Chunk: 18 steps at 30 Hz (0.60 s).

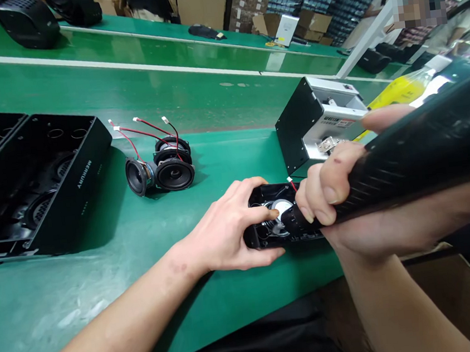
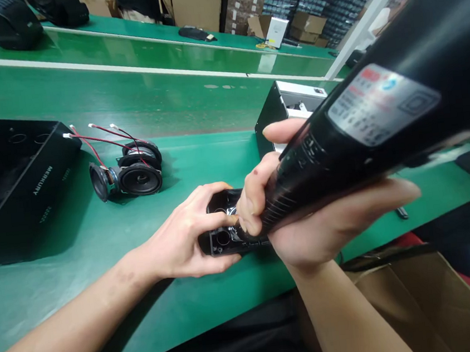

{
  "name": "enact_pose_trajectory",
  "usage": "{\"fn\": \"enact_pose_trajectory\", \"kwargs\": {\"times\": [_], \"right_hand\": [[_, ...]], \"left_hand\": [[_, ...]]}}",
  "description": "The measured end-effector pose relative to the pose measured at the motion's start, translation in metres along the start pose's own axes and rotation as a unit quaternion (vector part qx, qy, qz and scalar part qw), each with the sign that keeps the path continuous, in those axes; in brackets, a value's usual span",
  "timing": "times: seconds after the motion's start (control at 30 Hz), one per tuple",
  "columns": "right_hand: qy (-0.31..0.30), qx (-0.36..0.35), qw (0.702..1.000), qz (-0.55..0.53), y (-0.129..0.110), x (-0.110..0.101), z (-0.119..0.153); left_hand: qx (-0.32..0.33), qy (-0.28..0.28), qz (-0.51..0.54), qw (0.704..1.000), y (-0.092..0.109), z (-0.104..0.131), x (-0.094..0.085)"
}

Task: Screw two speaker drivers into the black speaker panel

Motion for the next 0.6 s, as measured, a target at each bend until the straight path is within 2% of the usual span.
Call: {"fn": "enact_pose_trajectory", "kwargs": {"times": [0.17,0.3,0.43,0.6], "right_hand": [[0.018,0.009,1.0,-0.008,-0.003,0.006,-0.004],[0.001,0.029,1.0,0.005,-0.003,0.019,-0.01],[0.015,0.013,1.0,-0.011,-0.002,0.014,-0.008],[-0.03,0.007,0.998,-0.053,0.005,0.008,-0.003]], "left_hand": [[0.001,0.001,0.003,1.0,0.0,-0.001,-0.001],[-0.002,0.002,0.007,1.0,0.001,-0.001,-0.002],[-0.001,0.001,0.005,1.0,0.001,0.0,-0.002],[0.009,0.007,-0.002,1.0,0.003,0.0,-0.002]]}}
Point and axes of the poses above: each hand's wrist, its own z-axis away from the middle knuckle, its own x-axis out of the palm, y = z × x, the point moved 8 cm from there along -z, towards the middle knuckle, and after that the axes turned 14 degrees about -y, right-handed, at the moved point
